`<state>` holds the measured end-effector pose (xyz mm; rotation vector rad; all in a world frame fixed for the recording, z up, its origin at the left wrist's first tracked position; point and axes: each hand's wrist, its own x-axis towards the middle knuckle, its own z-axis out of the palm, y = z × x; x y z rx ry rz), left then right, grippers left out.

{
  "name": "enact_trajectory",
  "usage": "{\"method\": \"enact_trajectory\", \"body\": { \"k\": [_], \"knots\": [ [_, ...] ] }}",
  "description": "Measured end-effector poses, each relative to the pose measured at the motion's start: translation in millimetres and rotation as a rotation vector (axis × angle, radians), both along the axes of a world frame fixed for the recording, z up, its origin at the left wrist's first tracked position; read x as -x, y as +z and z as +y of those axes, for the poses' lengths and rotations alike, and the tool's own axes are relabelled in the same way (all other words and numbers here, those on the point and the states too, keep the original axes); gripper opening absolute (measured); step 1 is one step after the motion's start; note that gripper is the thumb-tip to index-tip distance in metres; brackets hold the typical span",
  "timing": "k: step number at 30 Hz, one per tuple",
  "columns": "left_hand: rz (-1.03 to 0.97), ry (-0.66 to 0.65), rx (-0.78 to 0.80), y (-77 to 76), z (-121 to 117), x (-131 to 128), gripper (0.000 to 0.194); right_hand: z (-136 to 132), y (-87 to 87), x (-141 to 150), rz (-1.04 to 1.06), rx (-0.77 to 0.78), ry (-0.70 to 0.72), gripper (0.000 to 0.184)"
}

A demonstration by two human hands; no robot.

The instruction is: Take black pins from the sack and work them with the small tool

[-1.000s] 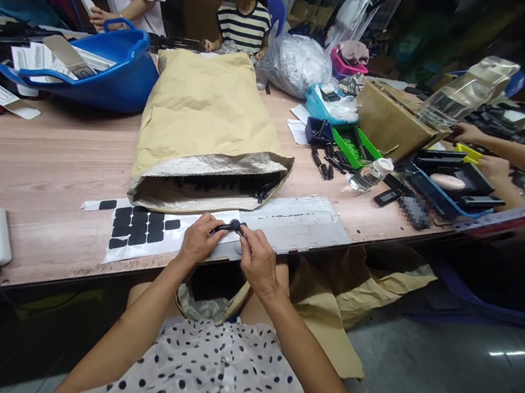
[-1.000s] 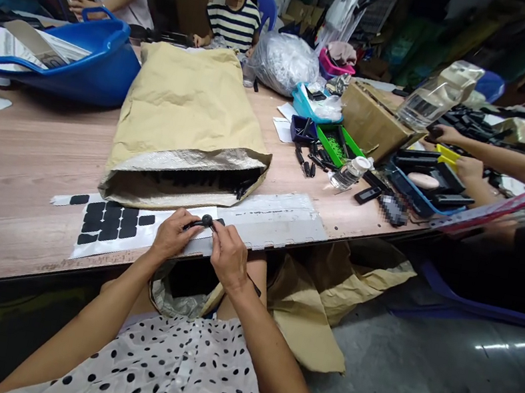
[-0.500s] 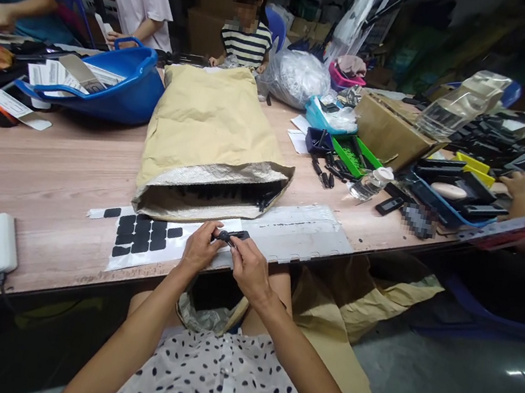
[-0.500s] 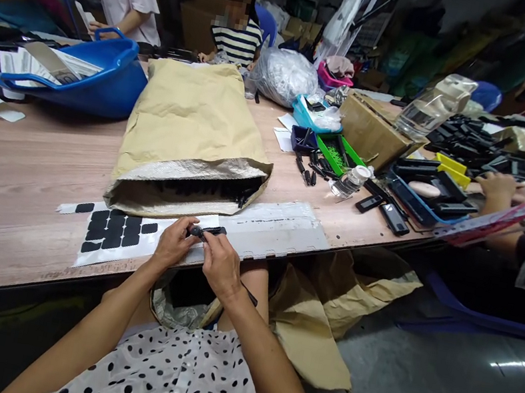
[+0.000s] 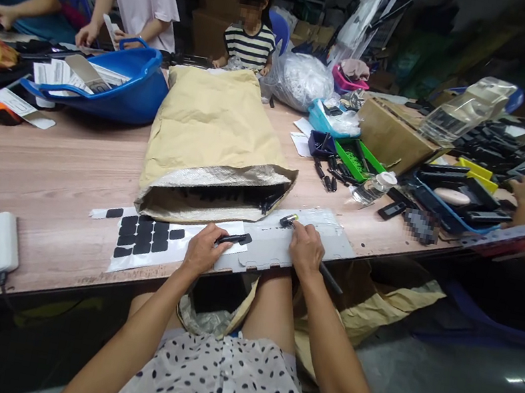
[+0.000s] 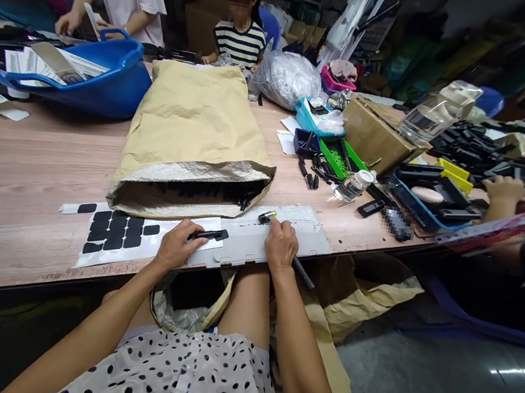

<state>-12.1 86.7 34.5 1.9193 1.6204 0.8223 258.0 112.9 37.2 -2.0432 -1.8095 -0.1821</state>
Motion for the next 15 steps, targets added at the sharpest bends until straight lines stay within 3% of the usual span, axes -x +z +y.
{"method": "enact_trajectory", "body": {
  "k": [10,15],
  "knots": [
    [-0.090,-0.044,-0.040,5.9,-2,3,0.009,14,-11.3,3,-0.067,-0.055,-0.070,0.033],
    [-0.219,-0.204,-0.018,23.8,-44,3,0.021,15,-13.8,2,-0.049,-0.086,-0.066,0.033]
  ]
}}
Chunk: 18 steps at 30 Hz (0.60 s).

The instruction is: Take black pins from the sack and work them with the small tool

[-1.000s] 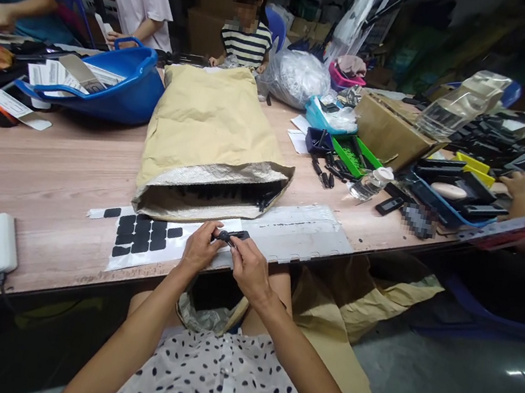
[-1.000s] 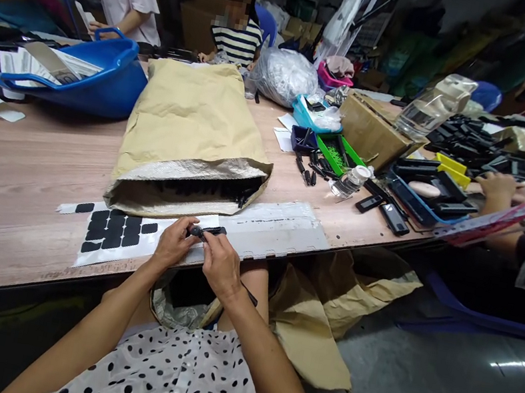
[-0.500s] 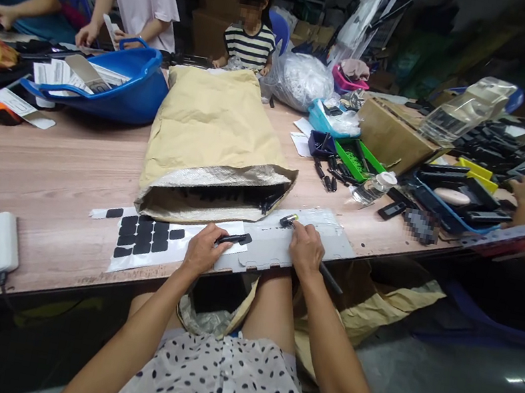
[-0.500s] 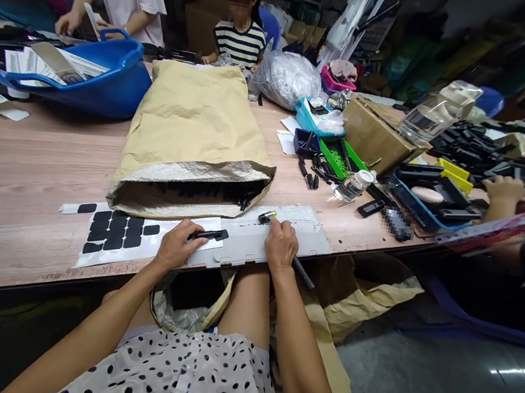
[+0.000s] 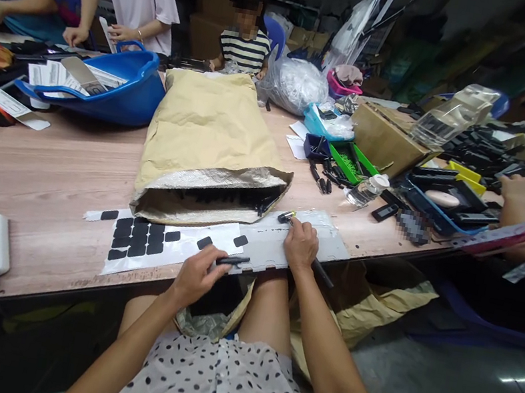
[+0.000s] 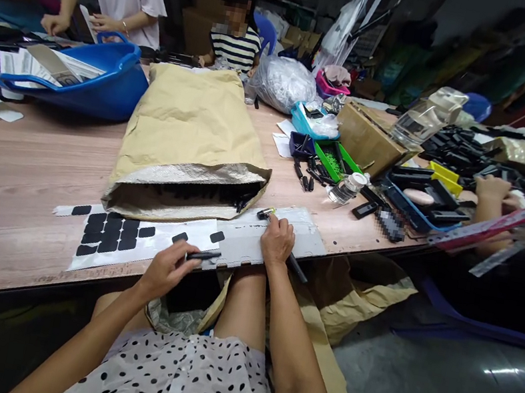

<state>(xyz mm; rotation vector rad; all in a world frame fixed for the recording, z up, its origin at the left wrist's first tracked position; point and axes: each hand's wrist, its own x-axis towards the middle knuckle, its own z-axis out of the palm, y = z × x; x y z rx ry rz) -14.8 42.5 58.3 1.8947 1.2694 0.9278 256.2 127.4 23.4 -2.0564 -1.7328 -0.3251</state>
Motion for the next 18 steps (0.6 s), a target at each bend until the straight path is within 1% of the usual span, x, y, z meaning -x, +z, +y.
{"method": "enact_trajectory", "body": {
  "k": [2,3,5,7,10,13,15,16,18],
  "knots": [
    [-0.015,-0.095,0.049,0.6,-26,-2,0.026,0,-1.1,0,0.007,-0.016,0.000,0.033],
    [-0.014,-0.116,0.081,-2.2,-38,-4,0.028,0,-1.6,0,0.011,-0.019,0.000,0.032],
    [0.003,-0.087,0.165,-14.2,-58,-7,0.031,1,-2.0,0,0.019,-0.014,-0.001,0.032],
    [0.030,0.012,0.273,-31.7,-70,-10,0.033,1,-1.6,1,0.024,0.000,-0.004,0.031],
    [0.099,0.163,0.420,-58.7,-72,-12,0.032,1,0.4,2,0.019,0.016,-0.011,0.031],
    [0.240,0.235,0.487,-76.2,-67,-12,0.026,1,2.3,3,0.013,0.023,-0.021,0.031],
    [0.335,0.232,0.514,-80.2,-65,-11,0.023,1,2.9,3,0.011,0.024,-0.027,0.031],
    [0.371,0.217,0.529,-79.7,-64,-11,0.020,1,3.0,3,0.011,0.022,-0.027,0.031],
    [0.403,0.160,0.543,-73.9,-65,-12,0.013,1,2.7,3,0.011,0.014,-0.025,0.030]
  ]
}}
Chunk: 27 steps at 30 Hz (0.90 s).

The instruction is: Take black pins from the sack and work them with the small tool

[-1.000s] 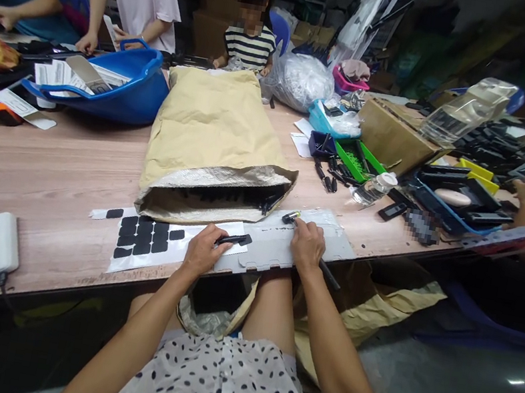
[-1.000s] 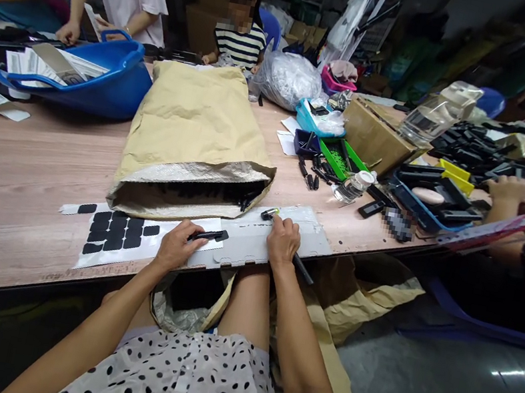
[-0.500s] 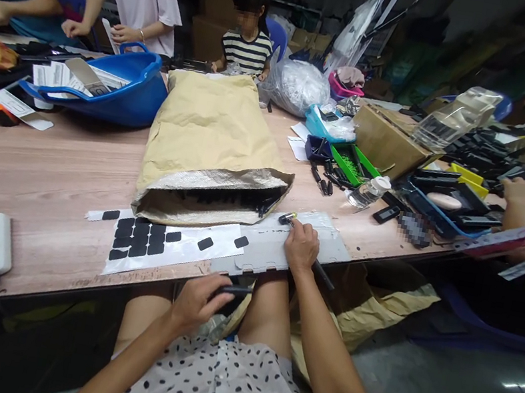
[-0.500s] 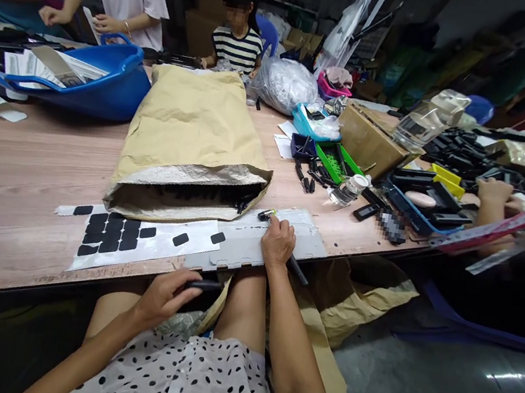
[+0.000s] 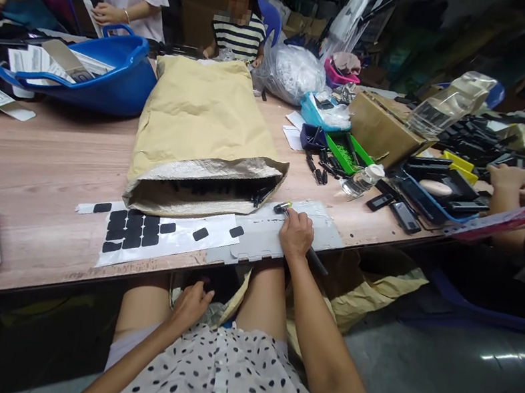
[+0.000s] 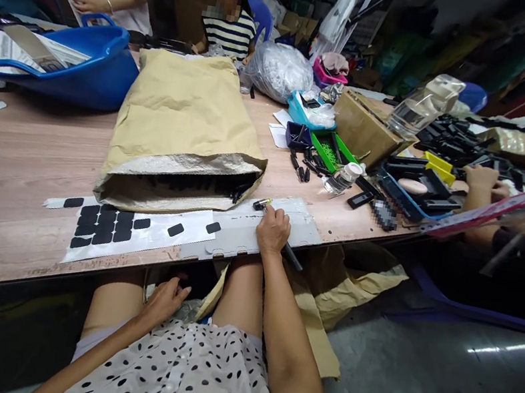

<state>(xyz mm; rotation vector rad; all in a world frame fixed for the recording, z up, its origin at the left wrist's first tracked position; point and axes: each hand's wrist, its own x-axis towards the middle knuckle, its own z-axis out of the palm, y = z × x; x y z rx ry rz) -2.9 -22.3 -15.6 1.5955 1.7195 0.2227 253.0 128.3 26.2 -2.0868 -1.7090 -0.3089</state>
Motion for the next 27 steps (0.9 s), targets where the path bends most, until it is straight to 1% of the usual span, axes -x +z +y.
{"method": "enact_trajectory", "body": {
  "k": [2,4,6,9,12,16,18,20,24,27],
  "knots": [
    [-0.053,-0.075,-0.007,11.5,0,-3,0.015,0,-0.5,0,0.004,-0.002,0.002,0.030],
    [-0.149,-0.133,-0.058,27.3,5,-8,0.018,0,-1.0,0,0.007,0.007,-0.004,0.030],
    [-0.244,-0.135,-0.145,45.0,18,-14,0.016,0,-1.5,0,0.007,0.013,-0.008,0.030],
    [-0.319,-0.050,-0.327,68.4,55,-24,0.018,0,-1.6,1,0.008,0.002,-0.004,0.030],
    [-0.291,0.021,-0.492,81.8,104,-37,0.014,0,-1.2,2,0.018,0.003,0.001,0.030],
    [-0.199,0.036,-0.627,87.0,164,-66,0.020,-1,0.0,4,0.030,0.018,0.003,0.030],
    [-0.150,0.013,-0.656,87.8,187,-82,0.023,-1,0.6,5,0.029,0.024,0.002,0.030],
    [-0.092,-0.006,-0.651,88.2,205,-96,0.025,-2,1.0,6,0.029,0.026,0.003,0.031],
    [0.054,0.013,-0.533,87.2,227,-110,0.015,-3,0.5,7,0.039,0.025,0.015,0.031],
    [0.106,0.039,-0.486,87.0,228,-107,0.010,-3,-0.8,7,0.042,0.014,0.013,0.031]
  ]
}}
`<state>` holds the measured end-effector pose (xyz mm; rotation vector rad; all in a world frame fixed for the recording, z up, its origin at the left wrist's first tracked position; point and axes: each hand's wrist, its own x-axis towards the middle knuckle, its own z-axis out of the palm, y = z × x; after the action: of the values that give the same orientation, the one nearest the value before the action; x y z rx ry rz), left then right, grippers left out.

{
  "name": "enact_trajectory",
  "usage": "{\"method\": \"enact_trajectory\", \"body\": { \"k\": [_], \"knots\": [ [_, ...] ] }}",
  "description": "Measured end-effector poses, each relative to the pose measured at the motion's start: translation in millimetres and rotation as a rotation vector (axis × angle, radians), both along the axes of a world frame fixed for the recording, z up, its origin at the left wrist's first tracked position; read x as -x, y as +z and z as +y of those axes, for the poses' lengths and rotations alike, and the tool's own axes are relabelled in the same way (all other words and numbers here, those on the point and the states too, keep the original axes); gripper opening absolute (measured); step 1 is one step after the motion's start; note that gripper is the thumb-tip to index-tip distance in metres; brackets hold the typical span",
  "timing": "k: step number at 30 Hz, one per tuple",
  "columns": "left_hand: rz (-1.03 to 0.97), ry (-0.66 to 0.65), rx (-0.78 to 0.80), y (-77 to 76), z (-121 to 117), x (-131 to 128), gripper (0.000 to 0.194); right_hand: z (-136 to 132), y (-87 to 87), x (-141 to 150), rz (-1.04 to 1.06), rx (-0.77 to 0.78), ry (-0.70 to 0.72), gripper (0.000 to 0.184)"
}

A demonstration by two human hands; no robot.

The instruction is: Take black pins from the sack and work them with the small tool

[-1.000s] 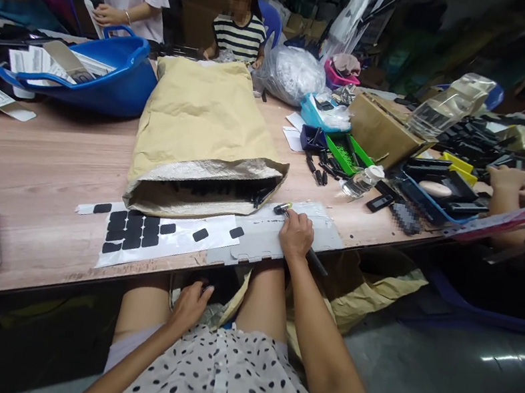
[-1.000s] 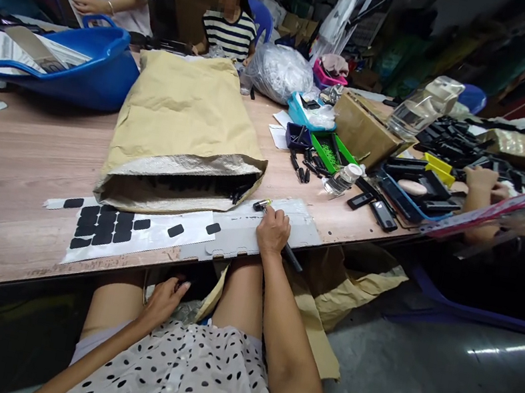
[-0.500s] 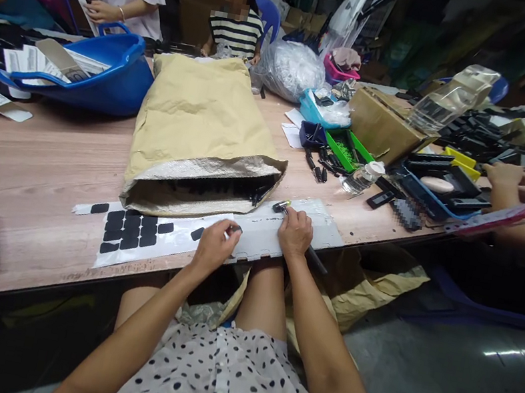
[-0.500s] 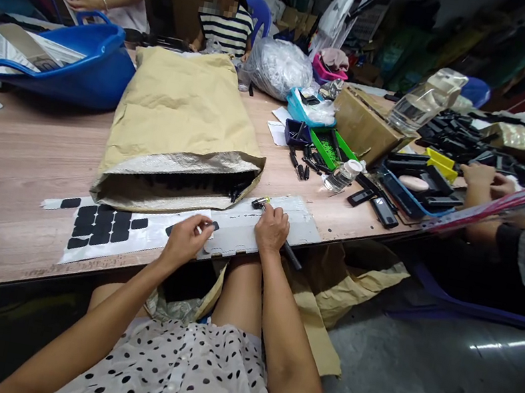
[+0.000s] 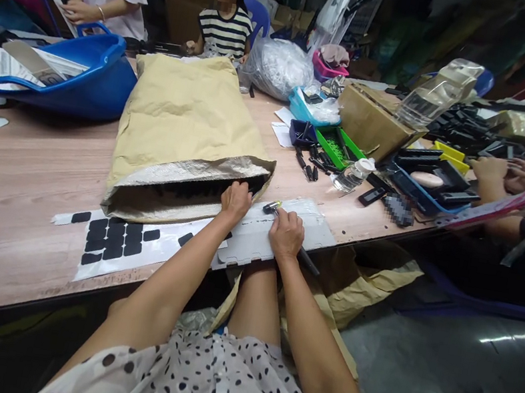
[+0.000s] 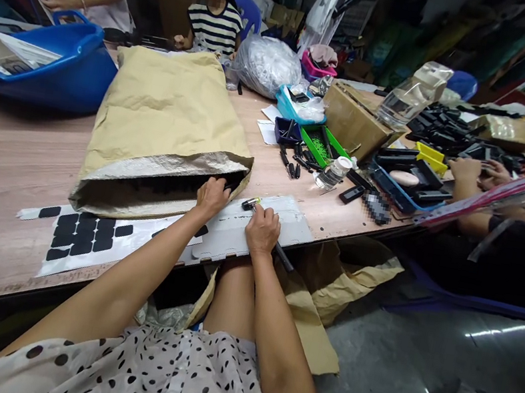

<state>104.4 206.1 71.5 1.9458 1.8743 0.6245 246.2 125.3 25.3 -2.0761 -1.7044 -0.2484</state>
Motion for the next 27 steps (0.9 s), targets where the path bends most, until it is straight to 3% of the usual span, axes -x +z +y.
{"method": "enact_trajectory", "body": {
  "k": [3,6,10,13,23,27],
  "knots": [
    [-0.052,-0.030,-0.082,0.6,-16,16,0.010,0,-1.0,-1,-0.006,-0.026,0.000,0.031],
    [-0.136,-0.084,-0.170,-3.1,-48,45,0.013,1,-0.3,-1,-0.006,-0.014,0.000,0.031],
    [-0.181,-0.114,-0.156,-17.9,-94,90,0.014,0,2.5,-1,-0.003,0.044,-0.013,0.032],
    [-0.195,-0.132,-0.126,-29.7,-113,110,0.014,0,3.8,-1,0.002,0.043,-0.019,0.032],
    [-0.245,-0.111,-0.102,-40.2,-110,111,0.016,-10,18.0,1,0.224,-0.052,0.041,0.034],
    [-0.279,-0.115,-0.104,-41.6,-111,112,0.016,-33,27.9,29,0.429,-0.155,0.295,0.034]
  ]
}}
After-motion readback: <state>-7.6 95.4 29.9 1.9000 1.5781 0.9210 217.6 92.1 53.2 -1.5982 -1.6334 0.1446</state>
